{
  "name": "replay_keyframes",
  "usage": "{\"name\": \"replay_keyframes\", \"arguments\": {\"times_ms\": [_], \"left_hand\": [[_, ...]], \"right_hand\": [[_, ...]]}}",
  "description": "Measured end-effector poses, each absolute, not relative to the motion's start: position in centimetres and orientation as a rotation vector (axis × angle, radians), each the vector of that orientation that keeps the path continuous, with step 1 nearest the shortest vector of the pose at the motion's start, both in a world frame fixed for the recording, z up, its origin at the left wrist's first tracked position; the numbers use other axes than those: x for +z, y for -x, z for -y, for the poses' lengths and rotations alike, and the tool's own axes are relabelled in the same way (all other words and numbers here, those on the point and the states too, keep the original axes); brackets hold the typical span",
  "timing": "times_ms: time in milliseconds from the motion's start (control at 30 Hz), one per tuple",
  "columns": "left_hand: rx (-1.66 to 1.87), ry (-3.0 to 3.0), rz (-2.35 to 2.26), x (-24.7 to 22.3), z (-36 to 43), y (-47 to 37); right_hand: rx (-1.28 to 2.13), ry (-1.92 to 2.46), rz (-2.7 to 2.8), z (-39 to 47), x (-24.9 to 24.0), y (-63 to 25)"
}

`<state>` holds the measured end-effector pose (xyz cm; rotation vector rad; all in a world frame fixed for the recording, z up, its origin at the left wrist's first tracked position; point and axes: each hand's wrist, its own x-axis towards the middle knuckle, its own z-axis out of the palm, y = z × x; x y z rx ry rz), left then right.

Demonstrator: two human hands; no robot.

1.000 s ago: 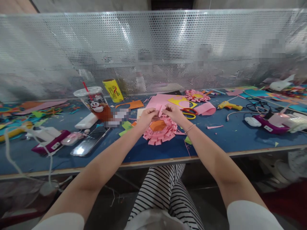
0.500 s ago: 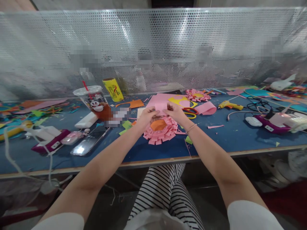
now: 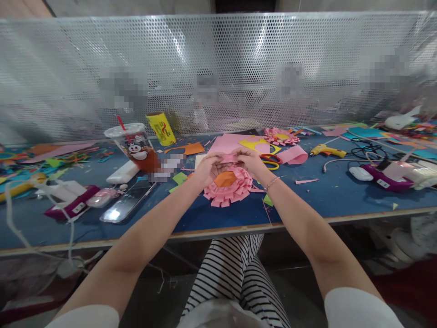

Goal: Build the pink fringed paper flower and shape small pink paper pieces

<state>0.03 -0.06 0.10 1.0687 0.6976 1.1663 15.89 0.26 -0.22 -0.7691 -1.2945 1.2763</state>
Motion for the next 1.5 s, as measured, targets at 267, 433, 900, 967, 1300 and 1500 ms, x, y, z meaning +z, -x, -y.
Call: {"name": "replay_keyframes", "arguments": {"times_ms": [267, 433, 900, 967, 1300, 1500], "left_hand": [[1.232, -1.125, -0.635, -0.05, -0.12, 0.00], [1.287, -1.264, -0.710, -0.01, 0.10, -0.22], [1.325, -1.304, -0.742, -0.05, -0.02, -0.14], [1.325, -1.313, -0.751, -0.06, 0.01, -0.13], [1.269, -1.486, -0.760, -0.21, 0.31, -0.47], [1.292, -1.462, -0.779, -0.35, 0.19, -0.52]], "right_hand": [[1.216, 0.718, 1.340, -0.29, -0.28, -15.80], [0.991, 0.819, 1.457, -0.76, -0.73, -15.82], [0.840, 0.925, 1.451, -0.24, 0.16, -15.60], [0.827, 0.915, 1.474, -0.30, 0.09, -15.66], [0.663, 0.912, 1.678, -0.63, -0.51, -15.97], [0.659, 0.948, 1.635, -0.26, -0.21, -15.92]]}}
